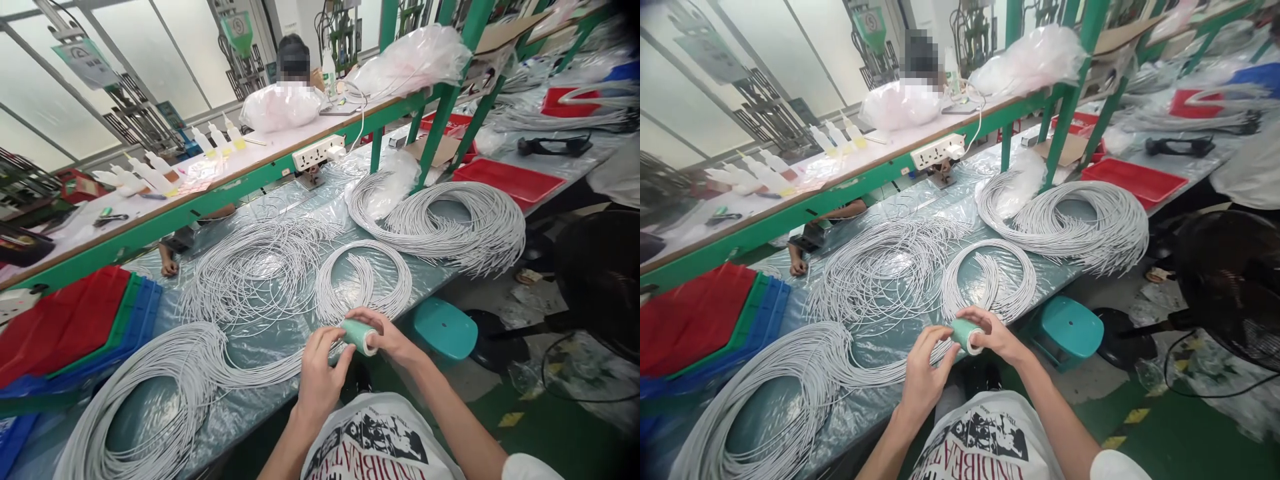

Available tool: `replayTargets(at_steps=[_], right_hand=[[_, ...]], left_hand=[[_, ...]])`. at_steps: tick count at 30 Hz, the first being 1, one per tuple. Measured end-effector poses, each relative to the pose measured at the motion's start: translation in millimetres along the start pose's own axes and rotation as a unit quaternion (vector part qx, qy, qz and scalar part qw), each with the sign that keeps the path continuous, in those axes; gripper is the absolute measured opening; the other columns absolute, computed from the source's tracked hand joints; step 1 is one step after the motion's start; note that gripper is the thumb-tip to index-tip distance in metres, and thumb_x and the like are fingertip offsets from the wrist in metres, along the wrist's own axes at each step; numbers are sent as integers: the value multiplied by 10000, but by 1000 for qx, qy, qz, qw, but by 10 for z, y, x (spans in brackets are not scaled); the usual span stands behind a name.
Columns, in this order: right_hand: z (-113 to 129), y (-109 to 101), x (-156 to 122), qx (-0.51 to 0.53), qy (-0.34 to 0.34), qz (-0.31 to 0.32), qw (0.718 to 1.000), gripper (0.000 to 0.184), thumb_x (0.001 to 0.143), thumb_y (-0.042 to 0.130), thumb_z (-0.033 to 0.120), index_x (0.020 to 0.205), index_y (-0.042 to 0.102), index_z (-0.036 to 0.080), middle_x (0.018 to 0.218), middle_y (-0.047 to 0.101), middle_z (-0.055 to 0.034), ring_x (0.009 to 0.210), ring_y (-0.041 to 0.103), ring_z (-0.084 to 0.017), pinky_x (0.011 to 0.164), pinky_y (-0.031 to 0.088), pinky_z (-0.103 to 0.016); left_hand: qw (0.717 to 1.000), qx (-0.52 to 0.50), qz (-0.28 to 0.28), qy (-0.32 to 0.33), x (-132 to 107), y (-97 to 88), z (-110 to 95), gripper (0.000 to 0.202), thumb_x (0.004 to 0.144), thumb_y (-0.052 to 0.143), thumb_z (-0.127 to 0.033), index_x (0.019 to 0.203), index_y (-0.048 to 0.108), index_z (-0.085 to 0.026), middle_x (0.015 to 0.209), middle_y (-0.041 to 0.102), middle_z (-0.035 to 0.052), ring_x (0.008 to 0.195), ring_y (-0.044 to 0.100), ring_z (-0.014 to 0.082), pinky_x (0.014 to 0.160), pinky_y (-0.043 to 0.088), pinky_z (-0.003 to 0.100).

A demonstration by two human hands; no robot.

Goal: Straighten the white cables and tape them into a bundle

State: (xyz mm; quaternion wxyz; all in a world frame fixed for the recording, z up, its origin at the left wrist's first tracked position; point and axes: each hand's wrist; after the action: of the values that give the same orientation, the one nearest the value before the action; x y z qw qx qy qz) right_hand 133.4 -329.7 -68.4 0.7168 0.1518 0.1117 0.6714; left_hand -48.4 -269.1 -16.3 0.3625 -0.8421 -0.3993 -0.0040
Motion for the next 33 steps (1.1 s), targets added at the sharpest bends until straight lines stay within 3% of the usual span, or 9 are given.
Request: replayTargets(at_steps=[3, 6, 12, 18, 21, 24, 28, 31, 33], right_hand=[[-71, 71, 27, 19, -7, -21, 1000, 646, 672, 773, 607, 1151, 632, 197, 1107, 603, -98, 1069, 554, -277, 929, 437, -385], [-103, 132, 30, 23, 5, -22, 999, 612, 677, 785, 579, 1129, 646, 190, 1081, 610, -93, 1003, 584, -248, 840, 492, -338], [-238, 264, -40, 124, 141, -37, 981, 464, 784, 729, 492, 1113, 607, 189, 910, 648, -67, 700, 655, -197, 485, 531, -260], [-525, 331, -119, 233, 218, -80, 944, 475, 814, 663, 574, 1069, 588, 180, 844, 687, -67, 696, 681, -189, 489, 547, -241], [-671, 427, -133, 249, 254, -90, 930, 424, 836, 643, 563, 1022, 581, 186, 857, 693, -57, 694, 683, -170, 511, 558, -238], [-794, 548, -171, 261, 297, -89, 914, 412, 881, 571, 576, 977, 583, 176, 860, 695, -66, 727, 696, -160, 546, 553, -211], [-920, 577, -274, 271, 355, -41, 894, 457, 888, 542, 584, 986, 603, 142, 961, 703, -134, 861, 715, -204, 653, 568, -239], [-1054, 504, -326, 227, 415, 55, 879, 425, 831, 578, 532, 960, 626, 129, 985, 702, -155, 943, 703, -265, 743, 584, -337], [-1183, 467, -314, 173, 441, 86, 876, 330, 754, 627, 428, 894, 643, 130, 894, 711, -136, 884, 707, -281, 676, 593, -350]], left_hand=[[1000, 10, -29, -1, -10, 18, 39, 143, 944, 488, -154, 1009, 598, -217, 974, 623, 60, 935, 586, 188, 828, 460, 319], [1000, 8, -12, 6, -46, -3, 121, 141, 952, 446, -134, 967, 566, -207, 941, 601, 53, 899, 579, 173, 805, 457, 300], [999, -8, 40, -24, -260, -36, 310, 147, 974, 376, -152, 909, 498, -202, 891, 550, 48, 844, 548, 164, 771, 451, 299], [999, -19, 28, -32, -489, 34, 371, 157, 959, 415, -169, 1044, 542, -204, 1040, 604, 96, 1005, 573, 206, 881, 471, 373], [998, 1, -2, -69, -545, 107, 407, 317, 915, 540, -238, 1230, 524, -204, 1183, 602, 129, 1094, 573, 240, 920, 484, 413], [995, 10, -32, -96, -600, 150, 482, 212, 928, 520, -238, 1107, 626, -199, 1114, 656, 109, 1061, 607, 231, 919, 494, 400], [991, 17, -48, -123, -750, 126, 581, 212, 948, 470, -203, 942, 683, -197, 968, 712, 71, 942, 655, 201, 860, 512, 344], [990, 24, -13, -136, -911, 109, 598, 220, 945, 474, -193, 940, 693, -208, 939, 725, 60, 893, 666, 198, 812, 521, 328], [990, 30, 24, -139, -1009, 120, 594, 226, 944, 474, -184, 936, 698, -213, 926, 729, 54, 872, 665, 194, 796, 523, 325]])
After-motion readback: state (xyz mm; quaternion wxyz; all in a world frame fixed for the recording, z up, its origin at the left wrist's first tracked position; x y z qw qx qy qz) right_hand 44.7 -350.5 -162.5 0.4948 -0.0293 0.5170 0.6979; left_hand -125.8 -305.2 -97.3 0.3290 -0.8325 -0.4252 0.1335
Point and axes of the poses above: each hand's wrist, its own x-axis towards the middle knuckle, its own y-axis out of the palm, z = x × y
